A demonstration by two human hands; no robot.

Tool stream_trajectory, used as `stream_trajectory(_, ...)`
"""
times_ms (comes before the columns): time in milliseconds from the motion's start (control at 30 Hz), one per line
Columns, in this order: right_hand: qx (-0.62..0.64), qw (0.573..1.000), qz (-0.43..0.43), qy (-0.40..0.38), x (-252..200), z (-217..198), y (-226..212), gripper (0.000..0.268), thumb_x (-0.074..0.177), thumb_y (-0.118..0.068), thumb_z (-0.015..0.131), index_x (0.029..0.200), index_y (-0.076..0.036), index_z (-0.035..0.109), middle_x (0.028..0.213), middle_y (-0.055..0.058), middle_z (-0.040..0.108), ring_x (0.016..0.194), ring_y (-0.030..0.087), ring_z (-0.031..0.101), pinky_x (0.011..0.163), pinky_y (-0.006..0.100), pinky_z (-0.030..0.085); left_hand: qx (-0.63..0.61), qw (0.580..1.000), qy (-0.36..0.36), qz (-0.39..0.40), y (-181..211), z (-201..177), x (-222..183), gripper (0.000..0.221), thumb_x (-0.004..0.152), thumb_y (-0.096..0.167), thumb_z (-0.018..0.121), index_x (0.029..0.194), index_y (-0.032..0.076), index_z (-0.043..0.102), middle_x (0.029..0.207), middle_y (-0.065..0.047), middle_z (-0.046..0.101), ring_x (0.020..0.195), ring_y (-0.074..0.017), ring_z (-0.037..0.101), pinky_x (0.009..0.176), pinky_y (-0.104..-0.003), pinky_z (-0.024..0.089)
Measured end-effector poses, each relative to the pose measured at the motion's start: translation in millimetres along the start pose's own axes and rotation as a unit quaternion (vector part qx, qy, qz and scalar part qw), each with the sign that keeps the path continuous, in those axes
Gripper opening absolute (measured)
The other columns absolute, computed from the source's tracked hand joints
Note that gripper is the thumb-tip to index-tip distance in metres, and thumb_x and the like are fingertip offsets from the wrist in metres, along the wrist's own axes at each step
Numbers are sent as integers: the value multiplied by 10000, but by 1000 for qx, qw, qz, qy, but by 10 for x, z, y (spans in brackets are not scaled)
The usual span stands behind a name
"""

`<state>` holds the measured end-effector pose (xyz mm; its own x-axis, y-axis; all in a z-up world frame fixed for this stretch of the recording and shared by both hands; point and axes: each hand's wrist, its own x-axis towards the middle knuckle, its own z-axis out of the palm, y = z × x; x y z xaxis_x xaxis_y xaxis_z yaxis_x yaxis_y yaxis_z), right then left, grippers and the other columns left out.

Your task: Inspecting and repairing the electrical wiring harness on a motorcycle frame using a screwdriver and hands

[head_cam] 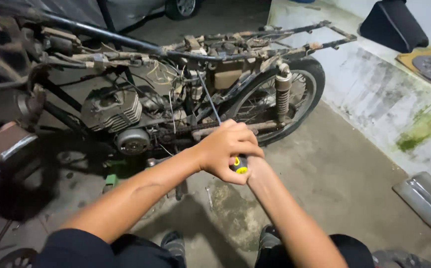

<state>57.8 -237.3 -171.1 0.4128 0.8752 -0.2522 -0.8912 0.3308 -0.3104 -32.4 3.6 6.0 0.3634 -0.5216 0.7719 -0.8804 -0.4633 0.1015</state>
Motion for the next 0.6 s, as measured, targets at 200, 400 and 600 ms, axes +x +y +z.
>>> stream_trajectory(200, -9, 1000, -4, -2, 34, -32, 66, 149, 949, -213, 537, 898, -73, 538, 663, -40, 487, 428, 38, 445, 395, 157, 393, 36, 990, 133, -5, -25, 277, -117, 464, 626, 498, 738, 1027, 263, 748, 991, 47, 681, 885, -183, 640, 888, -326, 435)
stream_trajectory(400, -6, 1000, -17, 1, 22, -118, 160, 155, 958, -215, 536, 899, -73, 521, 651, -41, 462, 426, 40, 437, 395, 160, 383, 28, 978, 207, -15, 22, 351, -31, 458, 654, 462, 728, 1055, 245, 768, 996, 6, 698, 886, -224, 661, 897, -349, 458)
stream_trajectory(600, 4, 999, -31, 8, 374, 1284, 288, 162, 967, -218, 534, 900, -73, 504, 639, -41, 438, 423, 42, 429, 396, 162, 374, 27, 969, 242, -40, 70, 358, -130, 479, 666, 473, 721, 1076, 232, 776, 1043, -17, 717, 921, -249, 662, 910, -371, 457)
